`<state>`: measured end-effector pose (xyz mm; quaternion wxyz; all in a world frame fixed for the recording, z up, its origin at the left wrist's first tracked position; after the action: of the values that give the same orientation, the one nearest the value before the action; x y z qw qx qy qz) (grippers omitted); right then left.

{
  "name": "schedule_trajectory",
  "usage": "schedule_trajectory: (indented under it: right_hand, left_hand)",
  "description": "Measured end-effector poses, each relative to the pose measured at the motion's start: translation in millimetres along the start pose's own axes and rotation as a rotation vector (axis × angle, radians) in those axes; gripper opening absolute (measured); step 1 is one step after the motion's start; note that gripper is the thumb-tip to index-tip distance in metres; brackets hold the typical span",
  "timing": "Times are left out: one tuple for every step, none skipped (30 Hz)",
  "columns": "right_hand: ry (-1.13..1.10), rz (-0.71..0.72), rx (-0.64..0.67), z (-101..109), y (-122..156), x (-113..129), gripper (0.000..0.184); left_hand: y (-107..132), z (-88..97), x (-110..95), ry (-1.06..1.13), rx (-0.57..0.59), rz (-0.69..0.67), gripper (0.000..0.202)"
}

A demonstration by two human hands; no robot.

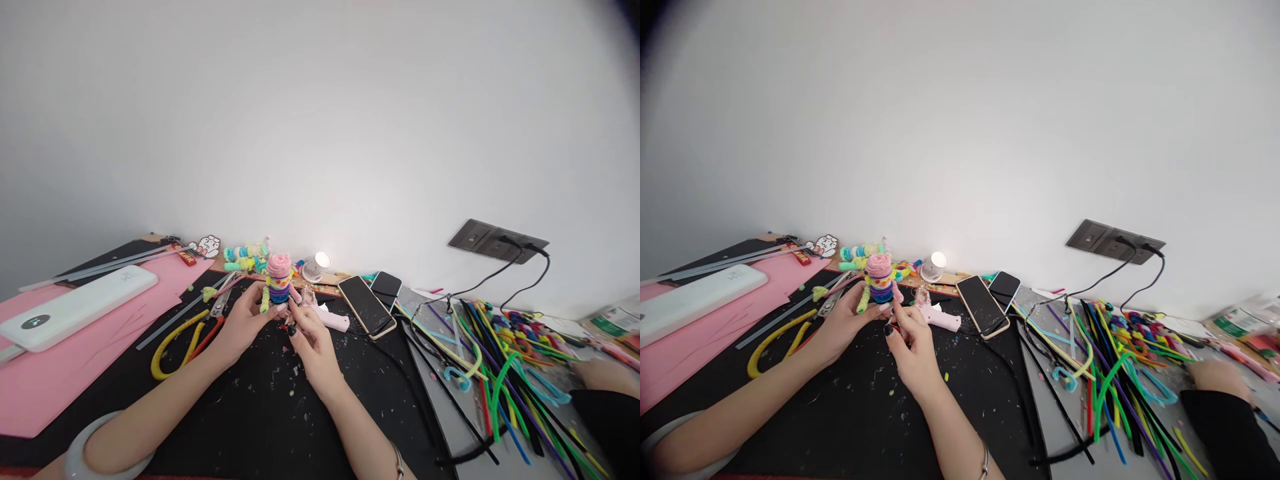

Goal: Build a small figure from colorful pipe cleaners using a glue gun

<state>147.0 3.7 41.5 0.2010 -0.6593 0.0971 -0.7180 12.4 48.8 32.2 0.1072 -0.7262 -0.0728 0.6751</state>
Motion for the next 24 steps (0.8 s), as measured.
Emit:
schedule_trajectory:
  right_hand:
    - [-0.021,-0.009,0.001,0,0,0,0.050]
    - [-0.045,-0.024,0.004,-1,-1,0,0.051]
    - [-0.070,-0.041,0.008,-1,-1,-1,0.051]
    - [-0.093,-0.060,0.013,-1,-1,-2,0.052]
    - [-0.112,-0.077,0.016,-2,-1,-3,0.053]
    - [-0.127,-0.090,0.018,-2,-1,-5,0.052]
    - [-0.139,-0.097,0.018,-2,0,-6,0.052]
    - [-0.151,-0.101,0.017,-1,0,-7,0.050]
    - [-0.166,-0.102,0.016,-1,1,-8,0.049]
    - [-0.184,-0.104,0.014,-1,1,-10,0.046]
    - [-0.204,-0.108,0.013,-1,2,-11,0.045]
    - [-0.220,-0.114,0.011,-1,2,-13,0.043]
    - [-0.231,-0.124,0.009,-1,3,-14,0.042]
    - [-0.237,-0.135,0.007,-1,3,-16,0.042]
    - [-0.241,-0.147,0.003,-1,3,-17,0.043]
    - [-0.247,-0.157,-0.004,-1,3,-18,0.043]
    - [-0.255,-0.168,-0.012,-1,3,-19,0.043]
    - [-0.266,-0.177,-0.020,-1,3,-20,0.044]
    - [-0.276,-0.186,-0.027,0,3,-20,0.044]
    - [-0.282,-0.193,-0.032,0,3,-21,0.045]
    - [-0.286,-0.199,-0.034,0,3,-21,0.045]
    - [-0.289,-0.202,-0.033,0,4,-21,0.046]
    - [-0.294,-0.204,-0.031,0,4,-21,0.046]
    - [-0.299,-0.206,-0.030,1,4,-22,0.045]
  left_hand:
    - [0,-0.4,0,0.006,0.003,0.004,0.033]
    - [0,-0.8,0,0.010,0.003,0.009,0.032]
    - [0,-1.1,0,0.014,0.003,0.016,0.032]
    - [0,-1.3,0,0.019,0.002,0.024,0.033]
    - [0,-1.3,1,0.024,0.000,0.033,0.034]
    - [0,-1.4,2,0.031,0.001,0.041,0.035]
    - [0,-1.4,3,0.039,0.002,0.047,0.035]
    - [0,-1.5,4,0.048,0.005,0.051,0.035]
    - [0,-1.5,5,0.059,0.010,0.053,0.034]
    - [-1,-1.6,6,0.070,0.014,0.056,0.034]
    - [-1,-1.7,8,0.081,0.019,0.061,0.035]
    - [-1,-1.8,9,0.092,0.023,0.065,0.036]
    - [-1,-1.9,9,0.102,0.026,0.071,0.037]
    - [0,-2.2,10,0.110,0.029,0.078,0.038]
    - [0,-2.4,10,0.116,0.030,0.084,0.040]
    - [0,-2.4,10,0.121,0.028,0.087,0.040]
    - [0,-2.5,10,0.125,0.026,0.088,0.041]
    - [0,-2.5,10,0.126,0.024,0.089,0.041]
    - [0,-2.7,9,0.126,0.024,0.091,0.041]
    - [1,-2.9,8,0.125,0.024,0.092,0.041]
    - [1,-3.0,8,0.122,0.025,0.093,0.041]
    - [1,-3.1,7,0.117,0.026,0.094,0.041]
    - [1,-3.0,7,0.112,0.027,0.096,0.041]
    - [1,-2.9,6,0.107,0.027,0.097,0.041]
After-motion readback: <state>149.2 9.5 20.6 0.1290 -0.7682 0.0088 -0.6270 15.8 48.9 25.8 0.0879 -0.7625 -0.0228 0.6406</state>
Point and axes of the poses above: each hand's wrist, its own y-axis away from the middle knuckle, its own z-axis out of the back of the hand, x = y × z, the point moved 8 cm from there along -y, towards the middle knuckle, and after that the axes turned 3 degrees about -x, right-handed, at the moved point
